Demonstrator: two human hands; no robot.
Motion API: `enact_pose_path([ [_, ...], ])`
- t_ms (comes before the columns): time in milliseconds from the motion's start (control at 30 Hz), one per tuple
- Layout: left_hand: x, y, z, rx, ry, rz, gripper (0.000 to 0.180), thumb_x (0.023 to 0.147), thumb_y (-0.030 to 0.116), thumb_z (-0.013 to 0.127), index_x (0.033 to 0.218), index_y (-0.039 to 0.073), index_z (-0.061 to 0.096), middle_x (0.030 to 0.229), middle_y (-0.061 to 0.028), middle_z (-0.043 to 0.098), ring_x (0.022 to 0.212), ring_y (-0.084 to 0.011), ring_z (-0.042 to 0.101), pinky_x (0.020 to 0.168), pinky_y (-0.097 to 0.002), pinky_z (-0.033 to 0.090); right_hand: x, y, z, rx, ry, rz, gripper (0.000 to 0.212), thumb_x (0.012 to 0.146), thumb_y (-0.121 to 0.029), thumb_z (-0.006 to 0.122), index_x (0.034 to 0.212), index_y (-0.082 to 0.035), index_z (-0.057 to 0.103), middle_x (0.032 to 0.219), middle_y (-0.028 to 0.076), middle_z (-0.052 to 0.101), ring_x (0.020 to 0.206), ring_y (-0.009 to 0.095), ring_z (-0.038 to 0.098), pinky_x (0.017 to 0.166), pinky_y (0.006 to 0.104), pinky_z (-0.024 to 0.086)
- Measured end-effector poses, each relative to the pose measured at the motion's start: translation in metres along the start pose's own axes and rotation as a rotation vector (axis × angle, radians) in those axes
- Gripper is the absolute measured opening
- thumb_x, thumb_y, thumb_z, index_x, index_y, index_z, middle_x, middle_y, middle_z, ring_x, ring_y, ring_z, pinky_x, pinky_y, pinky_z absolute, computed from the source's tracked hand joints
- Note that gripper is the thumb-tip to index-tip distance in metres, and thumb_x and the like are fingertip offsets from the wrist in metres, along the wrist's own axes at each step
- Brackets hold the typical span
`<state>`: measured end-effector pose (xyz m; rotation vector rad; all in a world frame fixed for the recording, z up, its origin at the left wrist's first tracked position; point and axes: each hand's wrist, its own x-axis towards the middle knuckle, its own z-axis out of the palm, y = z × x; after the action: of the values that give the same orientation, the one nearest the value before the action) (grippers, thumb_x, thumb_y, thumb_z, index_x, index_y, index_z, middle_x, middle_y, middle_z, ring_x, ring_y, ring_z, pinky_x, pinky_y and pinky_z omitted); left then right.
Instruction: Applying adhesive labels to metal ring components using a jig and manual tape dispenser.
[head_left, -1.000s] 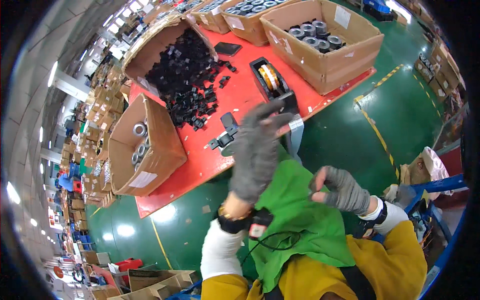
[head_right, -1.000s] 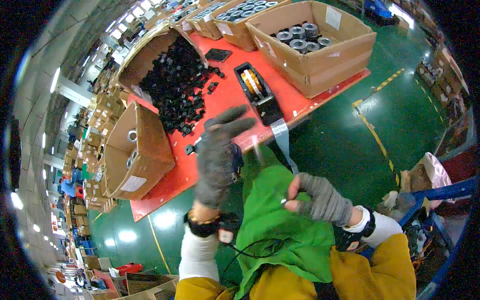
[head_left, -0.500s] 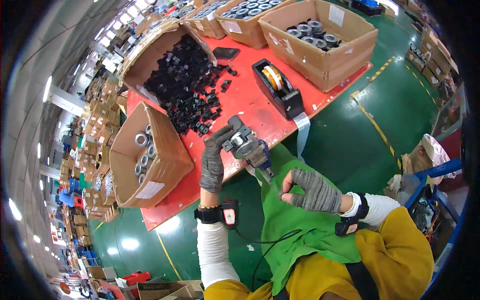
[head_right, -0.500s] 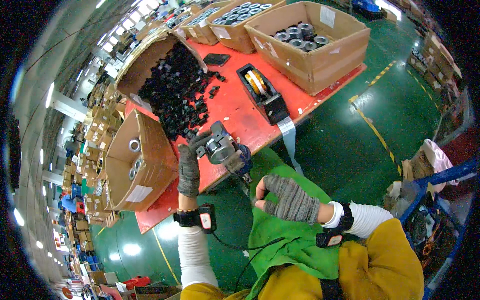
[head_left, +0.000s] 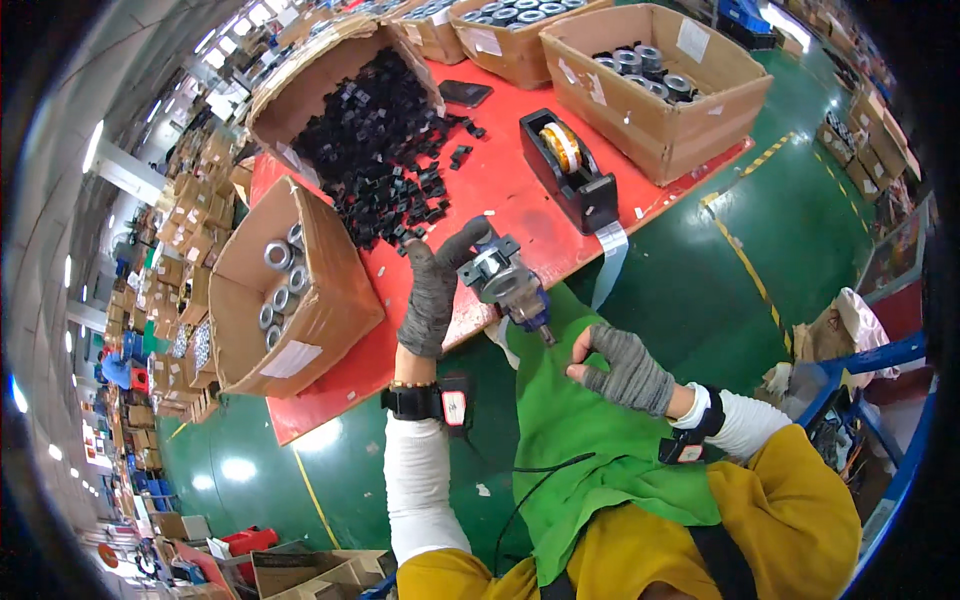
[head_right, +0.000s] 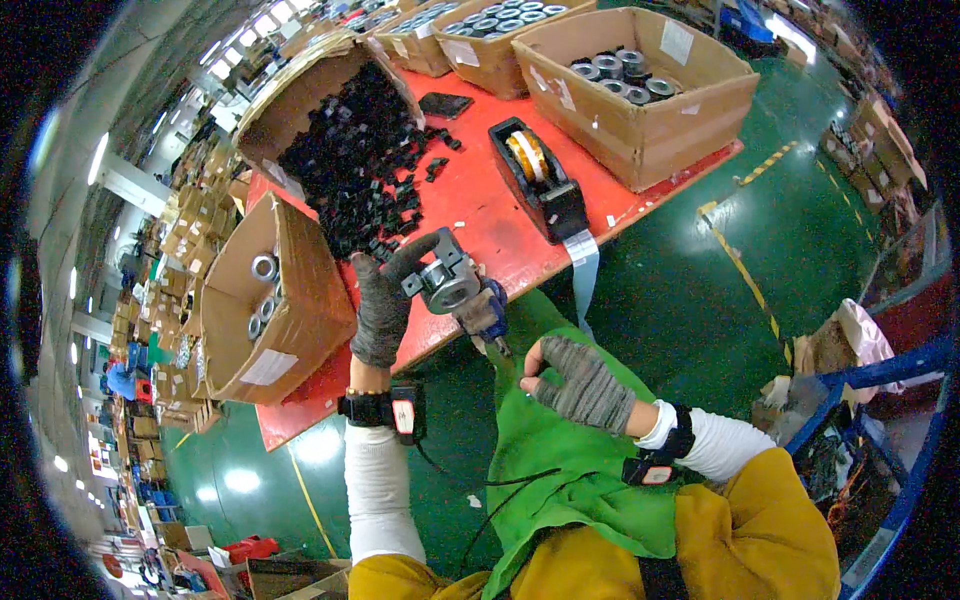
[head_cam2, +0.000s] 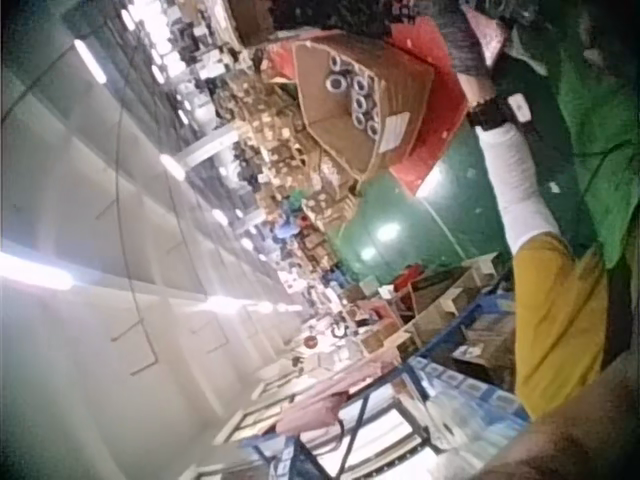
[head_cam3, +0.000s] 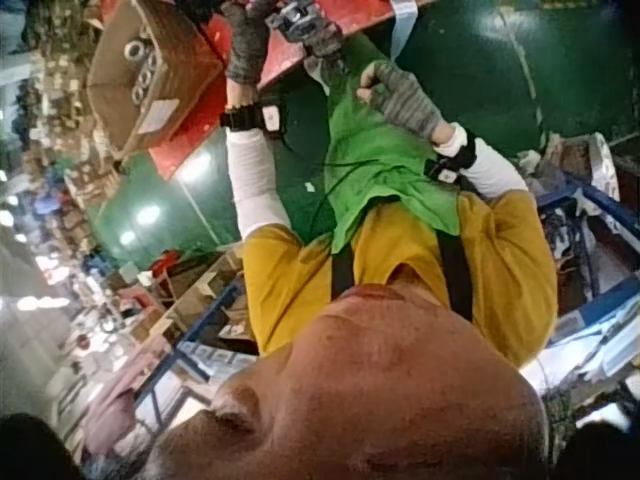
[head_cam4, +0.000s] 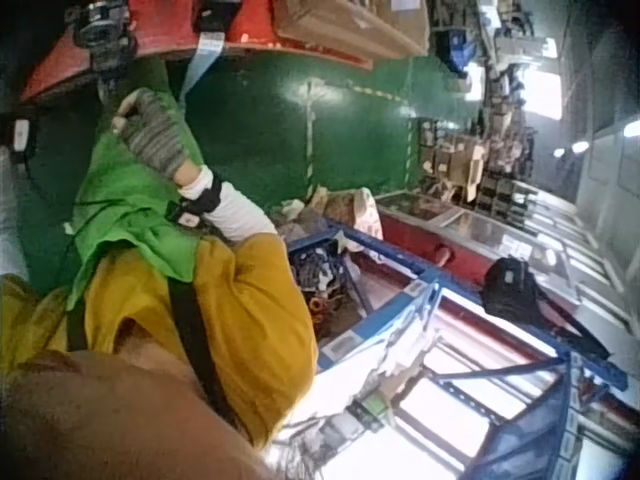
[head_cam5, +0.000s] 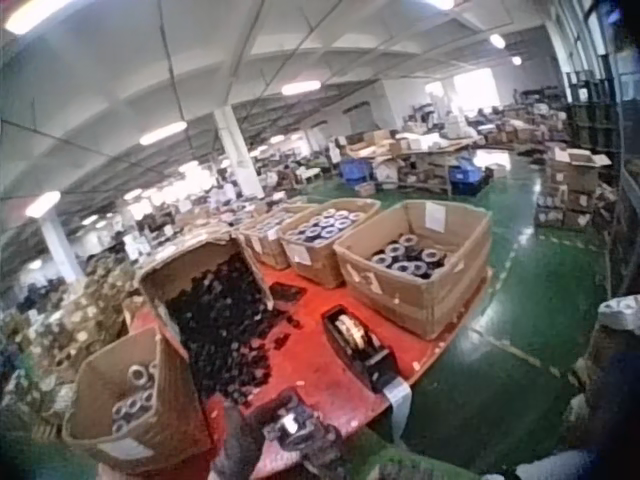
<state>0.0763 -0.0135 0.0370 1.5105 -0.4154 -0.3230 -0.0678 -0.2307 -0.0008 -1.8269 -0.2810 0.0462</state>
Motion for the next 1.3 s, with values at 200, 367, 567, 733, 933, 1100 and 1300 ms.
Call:
enact_pose_path([
  [200,-0.039,-0.016,0.002,0.12,0.525,0.047,0.04,0.086,0.035,0.051,0.103,0.0,0.06,0.076,-0.0076,0.061,0.071,-0.0148,0.055,0.07,-0.0287,0.043,0.002,0.015,0.002,-0.015,0.076,-0.012,0.016,0.077,-0.015,0.063,0.082,-0.004,0.053,0.073,0.009,0.055,0.072,0.021,0.055,0.069,0.0313,0.044],
  [367,-0.096,-0.016,0.058,0.228,0.197,-0.314,0.026,0.083,0.022,0.059,0.095,-0.001,0.063,0.073,-0.0036,0.059,0.065,-0.0099,0.053,0.057,-0.0247,0.043,0.003,0.016,0.009,0.002,0.056,0.008,0.017,0.076,-0.016,0.064,0.082,-0.004,0.053,0.074,0.008,0.055,0.071,0.02,0.055,0.068,0.0313,0.044],
  [567,-0.093,-0.029,0.096,0.13,0.218,-0.348,0.022,0.079,0.018,0.064,0.089,-0.001,0.064,0.068,-0.002,0.059,0.055,-0.009,0.05,0.051,-0.0238,0.04,0.002,0.023,0.015,0.112,0.054,0.015,0.018,0.075,-0.016,0.064,0.083,-0.004,0.053,0.075,0.009,0.056,0.07,0.02,0.054,0.067,0.0305,0.044],
  [733,-0.096,-0.044,0.094,0.114,0.303,-0.315,0.026,0.079,0.023,0.066,0.082,-0.002,0.064,0.06,-0.0033,0.058,0.047,-0.0078,0.049,0.045,-0.023,0.037,0.006,0.007,-0.005,-0.049,-0.02,0.011,0.019,0.074,-0.016,0.064,0.082,-0.004,0.053,0.076,0.008,0.057,0.071,0.019,0.055,0.067,0.0299,0.045],
  [933,-0.092,-0.045,0.092,0.129,0.328,-0.388,0.027,0.078,0.025,0.067,0.073,-0.001,0.063,0.05,-0.0026,0.052,0.043,-0.0082,0.046,0.044,-0.024,0.034,0.052,-0.024,-0.016,0.312,-0.169,-0.176,0.02,0.078,-0.015,0.06,0.092,-0.002,0.053,0.083,0.002,0.055,0.077,0.012,0.052,0.073,0.0274,0.043],
  [1100,-0.087,-0.047,0.088,0.079,0.337,-0.41,0.027,0.078,0.025,0.066,0.071,-0.001,0.062,0.049,-0.0027,0.051,0.042,-0.0086,0.045,0.043,-0.0241,0.033,0.074,-0.019,-0.008,0.654,-0.254,0.076,0.021,0.084,-0.014,0.057,0.102,-0.003,0.053,0.089,0.003,0.057,0.079,0.012,0.056,0.07,0.0268,0.048],
  [1300,-0.08,-0.037,0.069,0.06,0.274,-0.352,0.029,0.081,0.028,0.063,0.073,0.0,0.062,0.051,-0.0033,0.053,0.044,-0.0093,0.047,0.045,-0.0243,0.035,0.074,-0.008,0.019,1.336,-0.188,0.067,0.023,0.086,-0.019,0.054,0.103,-0.005,0.053,0.11,0.012,0.054,0.104,0.023,0.053,0.091,0.0377,0.044],
])
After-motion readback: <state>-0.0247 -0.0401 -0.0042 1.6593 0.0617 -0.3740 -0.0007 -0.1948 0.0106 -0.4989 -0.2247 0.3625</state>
